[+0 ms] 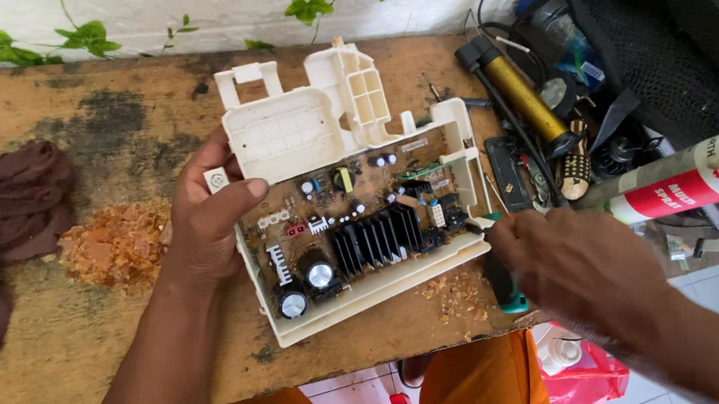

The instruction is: The person uses a screwdriver to work on the internal circuit board of a disassembled white plastic appliance. They hold the appliance casing with their left hand while manipulating components on the board with the screwdriver in their right hand.

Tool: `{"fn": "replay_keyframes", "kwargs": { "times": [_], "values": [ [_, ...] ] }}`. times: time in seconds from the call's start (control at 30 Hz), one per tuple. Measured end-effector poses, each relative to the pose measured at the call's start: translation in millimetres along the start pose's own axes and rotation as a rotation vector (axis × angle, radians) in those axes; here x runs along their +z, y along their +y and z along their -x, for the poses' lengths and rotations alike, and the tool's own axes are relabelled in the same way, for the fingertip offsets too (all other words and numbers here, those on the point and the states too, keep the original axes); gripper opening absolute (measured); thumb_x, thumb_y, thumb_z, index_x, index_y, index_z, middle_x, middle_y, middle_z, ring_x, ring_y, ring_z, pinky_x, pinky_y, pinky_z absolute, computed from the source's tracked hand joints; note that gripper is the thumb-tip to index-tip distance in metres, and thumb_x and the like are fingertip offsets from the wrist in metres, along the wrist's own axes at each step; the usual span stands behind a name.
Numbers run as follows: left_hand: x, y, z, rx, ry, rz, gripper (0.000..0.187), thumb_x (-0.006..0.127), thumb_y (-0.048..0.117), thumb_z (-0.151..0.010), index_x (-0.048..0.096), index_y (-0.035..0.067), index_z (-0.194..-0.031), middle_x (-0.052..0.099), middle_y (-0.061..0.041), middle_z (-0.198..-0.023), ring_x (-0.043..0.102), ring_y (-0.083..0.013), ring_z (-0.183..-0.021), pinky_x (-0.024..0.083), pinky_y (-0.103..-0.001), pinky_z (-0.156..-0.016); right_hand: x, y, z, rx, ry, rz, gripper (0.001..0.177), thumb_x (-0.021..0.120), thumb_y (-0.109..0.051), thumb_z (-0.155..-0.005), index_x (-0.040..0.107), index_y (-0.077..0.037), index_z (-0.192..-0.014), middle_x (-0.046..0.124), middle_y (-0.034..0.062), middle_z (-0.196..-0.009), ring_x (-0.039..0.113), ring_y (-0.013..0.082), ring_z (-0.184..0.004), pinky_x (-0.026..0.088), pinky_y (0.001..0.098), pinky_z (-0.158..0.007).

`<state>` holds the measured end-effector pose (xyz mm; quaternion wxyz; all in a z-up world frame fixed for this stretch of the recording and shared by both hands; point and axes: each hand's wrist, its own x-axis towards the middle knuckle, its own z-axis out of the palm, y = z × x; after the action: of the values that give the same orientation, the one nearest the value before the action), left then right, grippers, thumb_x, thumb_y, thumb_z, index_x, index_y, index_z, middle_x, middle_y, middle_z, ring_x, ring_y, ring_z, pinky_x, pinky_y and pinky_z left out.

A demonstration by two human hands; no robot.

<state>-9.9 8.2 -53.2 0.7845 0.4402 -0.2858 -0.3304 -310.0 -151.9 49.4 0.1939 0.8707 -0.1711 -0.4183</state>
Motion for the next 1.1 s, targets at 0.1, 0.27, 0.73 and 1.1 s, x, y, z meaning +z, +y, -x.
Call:
{"fn": "replay_keyframes", "kwargs": {
  "times": [0.1, 0.27, 0.73, 1.1],
  "values": [
    [0.2, 2.2, -0.5, 0.015, 0.003, -0.096, 0.071, 0.071, 0.021, -0.07, 0.061, 0.004, -0.139, 0.069, -0.001, -0.11, 0.06, -0.0117, -0.099, 0.048, -0.026, -0.089, 10.0, 6.2, -1.9, 0.0, 0.142, -0.09, 0.023, 0.066, -0.004, -0.092, 0.051, -0.013, -0.107, 0.052, -0.0054, -0.075, 0.053, 0.0121, -0.067, 0.058, 0.0287, -0.057],
    [4.0, 4.4, -0.9, 0.058, -0.038, -0.058, 0.068, 0.073, 0.023, -0.071, 0.063, 0.002, -0.134, 0.07, 0.0, -0.109, 0.062, -0.01, -0.099, 0.048, -0.024, -0.087, 17.0, 23.0, -12.3, 0.009, 0.214, -0.122, 0.022, 0.063, -0.009, -0.093, 0.05, -0.019, -0.109, 0.05, -0.0072, -0.07, 0.052, 0.0117, -0.062, 0.051, 0.0278, -0.047],
    [2.3, 2.2, -1.4, 0.119, -0.12, -0.14, 0.066, 0.07, 0.019, -0.079, 0.058, 0.003, -0.142, 0.069, -0.002, -0.116, 0.062, -0.0111, -0.105, 0.05, -0.023, -0.088, -48.3, -13.2, 9.3, 0.117, 0.049, 0.074, 0.032, 0.05, -0.031, -0.111, 0.052, -0.008, -0.089, 0.042, -0.0043, -0.063, 0.042, 0.0098, -0.052, 0.042, 0.0291, -0.044],
    [3.8, -1.4, -3.7, 0.087, -0.08, -0.016, 0.07, 0.071, 0.018, -0.076, 0.057, 0.002, -0.143, 0.069, -0.005, -0.125, 0.064, -0.0145, -0.114, 0.051, -0.029, -0.099, -10.7, 5.0, 11.7, 0.176, 0.117, -0.126, 0.007, 0.05, -0.022, -0.104, 0.045, -0.018, -0.104, 0.051, -0.0037, -0.08, 0.05, 0.011, -0.058, 0.047, 0.0316, -0.049]
  ]
}}
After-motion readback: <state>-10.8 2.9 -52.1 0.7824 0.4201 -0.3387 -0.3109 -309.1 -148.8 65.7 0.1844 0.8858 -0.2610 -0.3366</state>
